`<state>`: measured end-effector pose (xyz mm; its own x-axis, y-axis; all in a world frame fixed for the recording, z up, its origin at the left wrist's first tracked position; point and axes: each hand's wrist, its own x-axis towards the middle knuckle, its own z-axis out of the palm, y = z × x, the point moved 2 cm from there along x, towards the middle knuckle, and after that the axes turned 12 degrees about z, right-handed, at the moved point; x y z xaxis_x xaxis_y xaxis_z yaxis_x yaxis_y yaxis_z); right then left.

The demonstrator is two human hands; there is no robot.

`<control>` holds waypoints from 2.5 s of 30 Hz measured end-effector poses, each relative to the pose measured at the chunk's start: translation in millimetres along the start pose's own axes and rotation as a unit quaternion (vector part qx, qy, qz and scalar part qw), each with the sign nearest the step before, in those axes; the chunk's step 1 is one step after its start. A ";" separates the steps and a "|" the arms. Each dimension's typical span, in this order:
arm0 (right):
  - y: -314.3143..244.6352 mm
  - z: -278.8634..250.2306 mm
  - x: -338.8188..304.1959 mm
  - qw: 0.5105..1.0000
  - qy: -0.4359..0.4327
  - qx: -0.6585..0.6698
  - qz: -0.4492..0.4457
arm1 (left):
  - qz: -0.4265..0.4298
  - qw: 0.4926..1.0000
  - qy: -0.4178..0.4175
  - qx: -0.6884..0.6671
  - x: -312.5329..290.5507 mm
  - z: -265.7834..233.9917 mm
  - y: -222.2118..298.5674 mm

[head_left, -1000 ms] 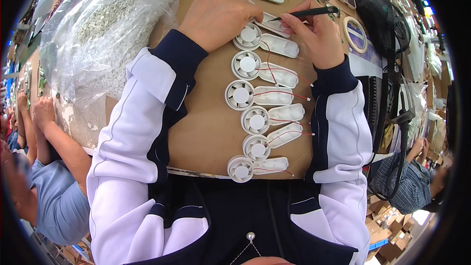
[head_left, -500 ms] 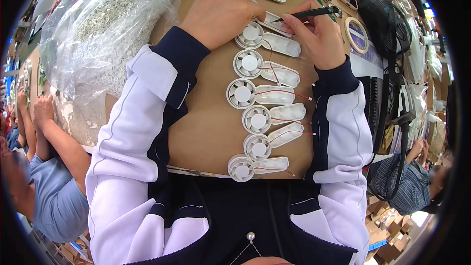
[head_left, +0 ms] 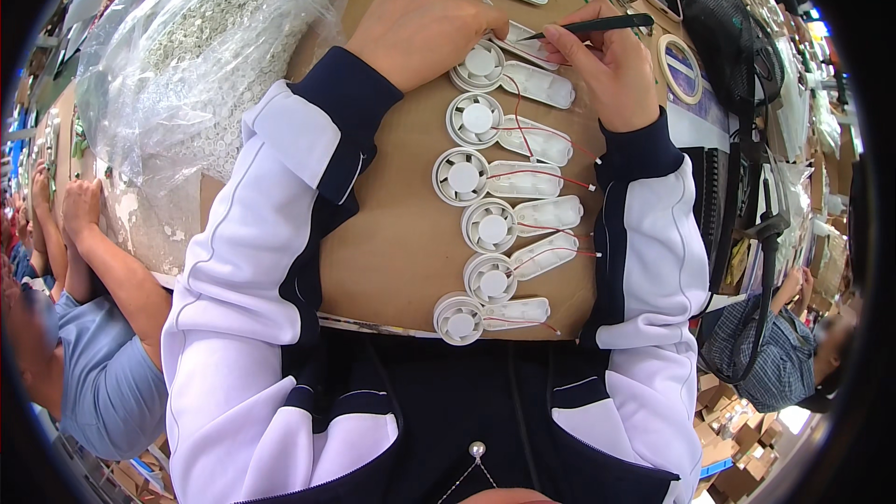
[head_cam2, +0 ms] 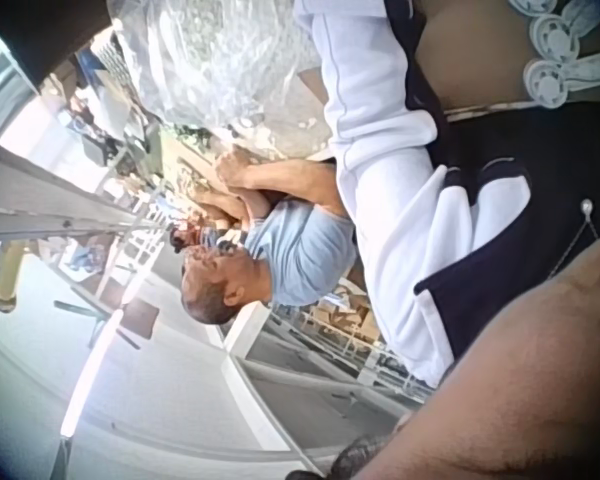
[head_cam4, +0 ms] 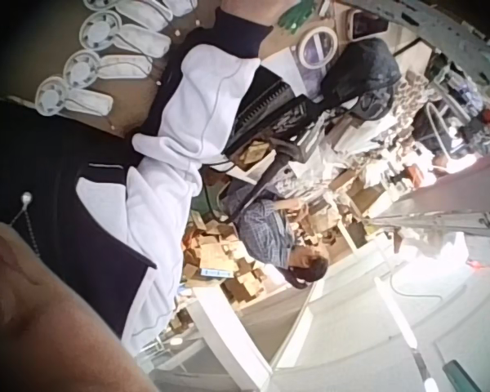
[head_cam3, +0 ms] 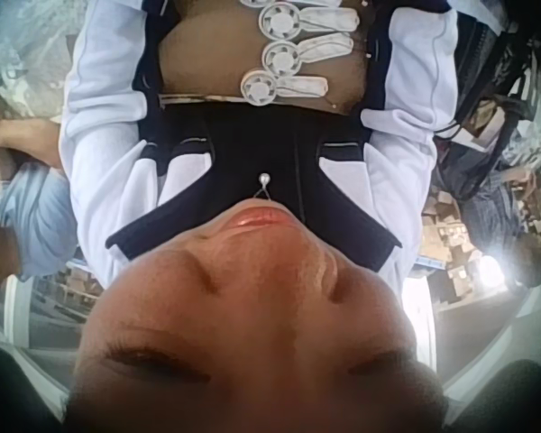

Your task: Assembling small electronic components into plastic housings and soldering wires.

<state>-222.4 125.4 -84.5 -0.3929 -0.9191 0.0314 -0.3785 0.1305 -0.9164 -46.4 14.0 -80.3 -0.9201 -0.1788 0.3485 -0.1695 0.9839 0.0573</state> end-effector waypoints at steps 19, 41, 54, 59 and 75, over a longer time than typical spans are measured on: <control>-10.2 7.4 -4.9 0.982 0.062 -0.158 -0.083 | -0.002 1.000 -0.021 0.010 2.2 -1.6 2.9; -8.3 10.5 -7.3 0.984 0.077 -0.142 -0.075 | 0.020 0.999 0.022 0.024 -0.1 2.4 2.3; 36.1 -4.0 14.2 0.933 0.094 0.340 0.064 | -0.061 0.985 0.098 0.132 -1.7 -43.1 10.3; 34.8 -7.4 11.4 0.944 0.089 0.313 0.055 | -0.194 0.957 -0.006 0.216 -64.1 -169.6 -10.9; 75.9 -42.1 28.7 0.981 0.042 0.181 0.061 | -0.288 0.913 0.175 0.229 -92.7 -74.6 -151.6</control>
<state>-297.7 124.6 -136.4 -0.4900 -0.8690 -0.0695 -0.0074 0.0839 -0.9964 90.9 -118.1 -51.5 -0.4754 -0.5743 0.6664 -0.7940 0.6063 -0.0439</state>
